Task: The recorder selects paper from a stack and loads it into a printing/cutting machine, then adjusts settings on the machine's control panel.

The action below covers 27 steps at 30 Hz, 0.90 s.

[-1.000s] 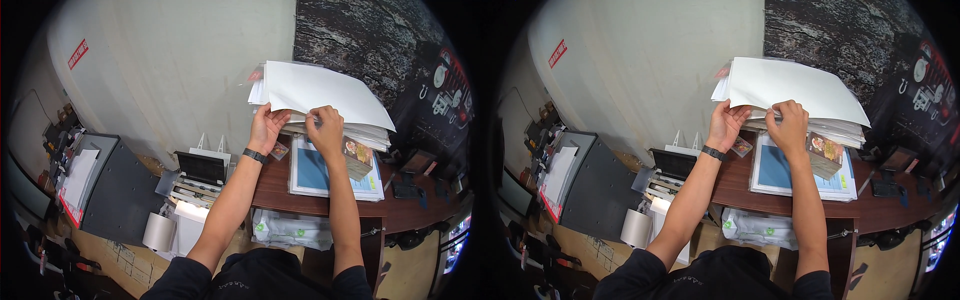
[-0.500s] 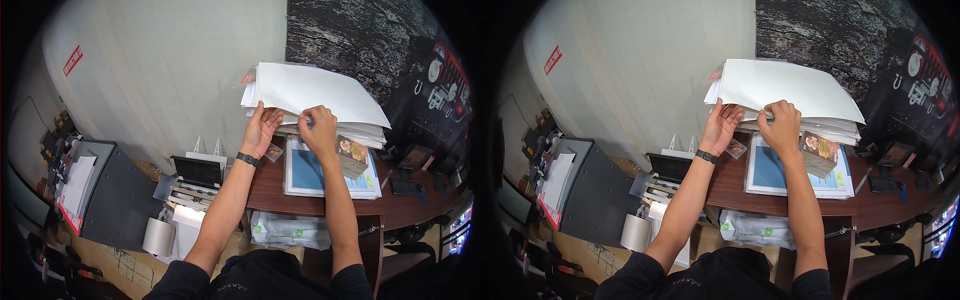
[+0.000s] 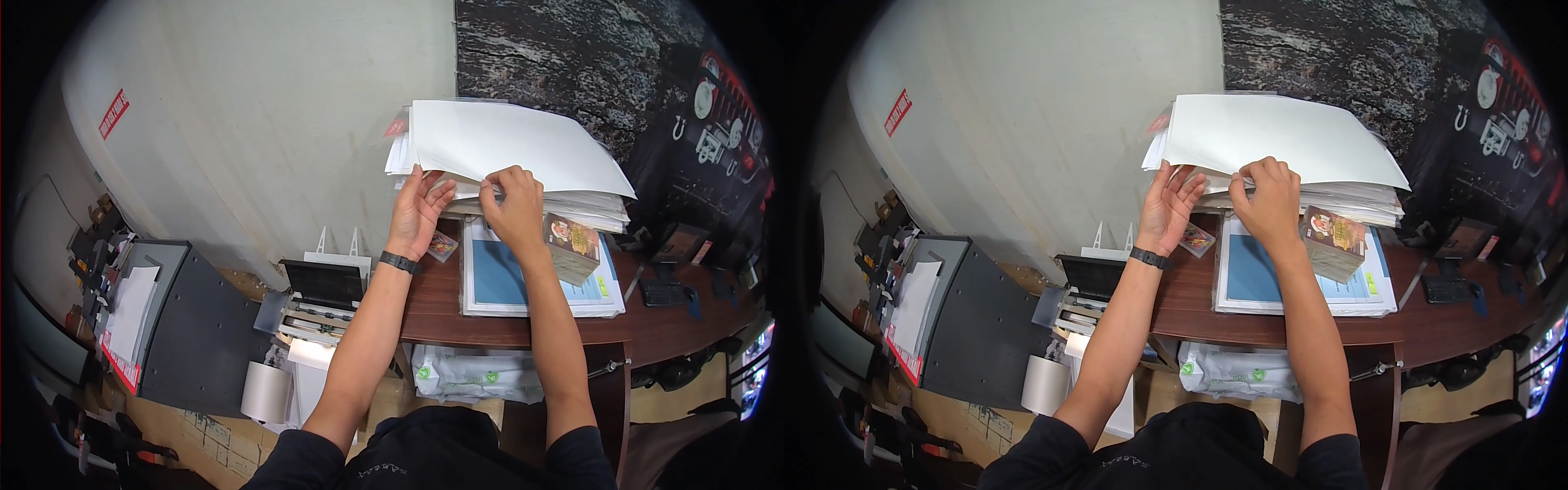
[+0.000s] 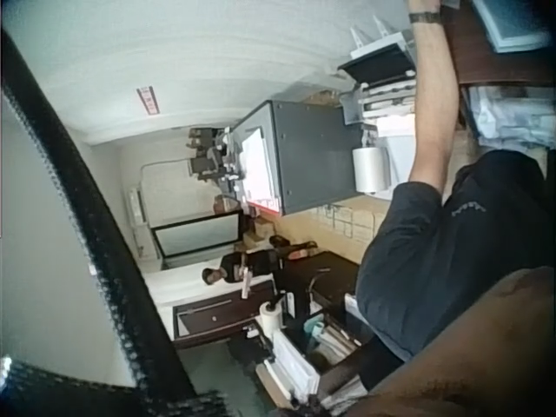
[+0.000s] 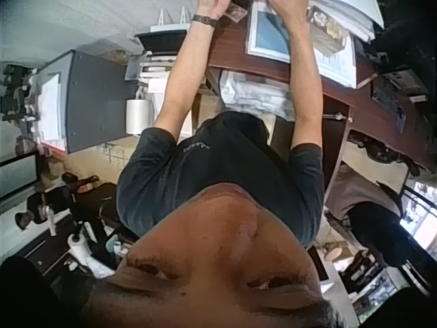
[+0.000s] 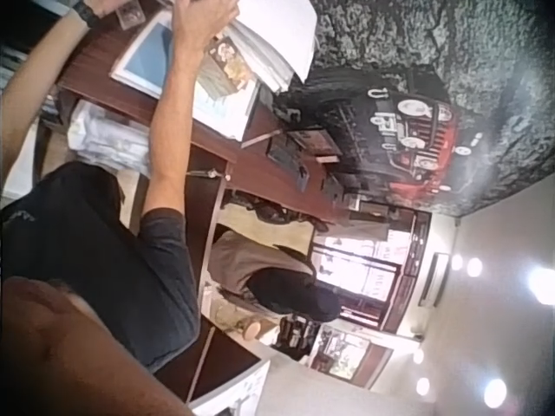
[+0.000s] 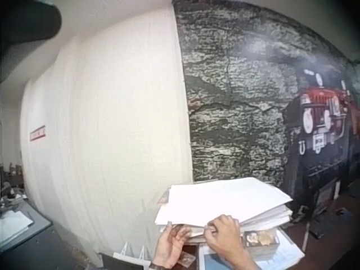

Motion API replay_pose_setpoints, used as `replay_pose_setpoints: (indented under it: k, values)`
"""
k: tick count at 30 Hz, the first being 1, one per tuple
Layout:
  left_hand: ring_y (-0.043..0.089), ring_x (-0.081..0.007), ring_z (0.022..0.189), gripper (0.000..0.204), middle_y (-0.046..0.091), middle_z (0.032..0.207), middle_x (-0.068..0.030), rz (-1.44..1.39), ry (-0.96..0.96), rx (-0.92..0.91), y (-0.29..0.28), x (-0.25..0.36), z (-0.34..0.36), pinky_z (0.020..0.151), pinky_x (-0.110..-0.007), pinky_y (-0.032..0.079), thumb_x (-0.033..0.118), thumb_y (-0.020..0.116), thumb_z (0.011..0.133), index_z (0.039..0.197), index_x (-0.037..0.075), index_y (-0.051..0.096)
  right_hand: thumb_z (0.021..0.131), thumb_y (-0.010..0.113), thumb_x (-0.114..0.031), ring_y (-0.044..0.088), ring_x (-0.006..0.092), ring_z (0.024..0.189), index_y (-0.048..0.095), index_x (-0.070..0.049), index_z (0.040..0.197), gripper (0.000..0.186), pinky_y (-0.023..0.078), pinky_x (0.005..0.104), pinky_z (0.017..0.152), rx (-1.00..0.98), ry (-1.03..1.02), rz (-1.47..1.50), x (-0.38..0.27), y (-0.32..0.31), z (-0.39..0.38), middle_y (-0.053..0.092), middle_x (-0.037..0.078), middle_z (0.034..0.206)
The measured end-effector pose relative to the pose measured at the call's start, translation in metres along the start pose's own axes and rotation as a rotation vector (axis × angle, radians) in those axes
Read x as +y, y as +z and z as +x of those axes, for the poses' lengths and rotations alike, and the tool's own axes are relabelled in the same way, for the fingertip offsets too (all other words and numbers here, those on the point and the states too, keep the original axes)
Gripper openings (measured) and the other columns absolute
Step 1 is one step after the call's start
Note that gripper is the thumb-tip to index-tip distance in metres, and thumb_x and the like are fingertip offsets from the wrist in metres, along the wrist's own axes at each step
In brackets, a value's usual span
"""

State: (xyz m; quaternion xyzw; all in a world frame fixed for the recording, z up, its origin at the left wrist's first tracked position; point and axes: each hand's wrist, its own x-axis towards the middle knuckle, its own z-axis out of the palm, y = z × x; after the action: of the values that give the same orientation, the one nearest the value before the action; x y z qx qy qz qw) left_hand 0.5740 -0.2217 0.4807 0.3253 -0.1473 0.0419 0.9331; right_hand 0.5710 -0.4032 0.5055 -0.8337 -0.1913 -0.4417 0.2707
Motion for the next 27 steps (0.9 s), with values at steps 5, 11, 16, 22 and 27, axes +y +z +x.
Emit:
replay_pose_setpoints:
  k: [5, 11, 16, 22, 27]
  values:
    - [0.065, -0.0235, 0.106, 0.055, 0.055, 0.126, -0.0149, 0.06, 0.025, -0.011, 0.001, 0.0, -0.001, 0.089, -0.032, 0.057, 0.037, 0.063, 0.098, 0.136, 0.001, 0.047, 0.087, 0.065, -0.023, 0.057, 0.0269, 0.092, 0.07, -0.007, 0.087, 0.017, 0.04, 0.0421, 0.086, -0.006, 0.005, -0.001, 0.0, 0.0, 0.0, 0.063, 0.008, 0.09]
    - [0.065, -0.0241, 0.107, 0.057, 0.054, 0.129, -0.0163, 0.086, 0.021, 0.014, 0.0, 0.0, 0.0, 0.091, -0.032, 0.057, 0.037, 0.062, 0.099, 0.138, 0.0, 0.044, 0.09, 0.063, -0.023, 0.058, 0.0268, 0.092, 0.07, -0.006, 0.088, 0.018, 0.04, 0.0423, 0.088, -0.012, 0.011, -0.008, -0.001, -0.002, 0.0, 0.063, 0.008, 0.091]
    - [0.064, -0.0238, 0.109, 0.056, 0.054, 0.129, -0.0162, 0.106, 0.013, 0.018, -0.002, -0.001, -0.001, 0.092, -0.032, 0.056, 0.037, 0.062, 0.099, 0.138, 0.001, 0.043, 0.093, 0.06, -0.022, 0.057, 0.0276, 0.092, 0.069, -0.005, 0.089, 0.019, 0.04, 0.0423, 0.087, -0.001, 0.002, -0.02, 0.001, -0.001, 0.001, 0.063, 0.009, 0.091]
    - [0.064, -0.0248, 0.108, 0.053, 0.055, 0.129, -0.0154, 0.162, 0.009, 0.035, 0.001, -0.001, -0.003, 0.092, -0.033, 0.056, 0.033, 0.061, 0.1, 0.138, 0.001, 0.044, 0.099, 0.056, -0.021, 0.056, 0.0286, 0.091, 0.065, -0.004, 0.092, 0.02, 0.041, 0.0432, 0.085, 0.017, 0.0, -0.061, 0.006, 0.006, 0.0, 0.062, 0.009, 0.091]
    - [0.065, -0.0252, 0.108, 0.053, 0.057, 0.128, -0.015, 0.215, 0.016, 0.031, 0.006, -0.001, -0.005, 0.091, -0.034, 0.056, 0.033, 0.062, 0.099, 0.138, 0.001, 0.044, 0.099, 0.056, -0.02, 0.056, 0.0287, 0.091, 0.064, -0.005, 0.092, 0.019, 0.041, 0.0433, 0.085, 0.032, -0.013, -0.083, 0.011, 0.011, 0.0, 0.062, 0.009, 0.091]
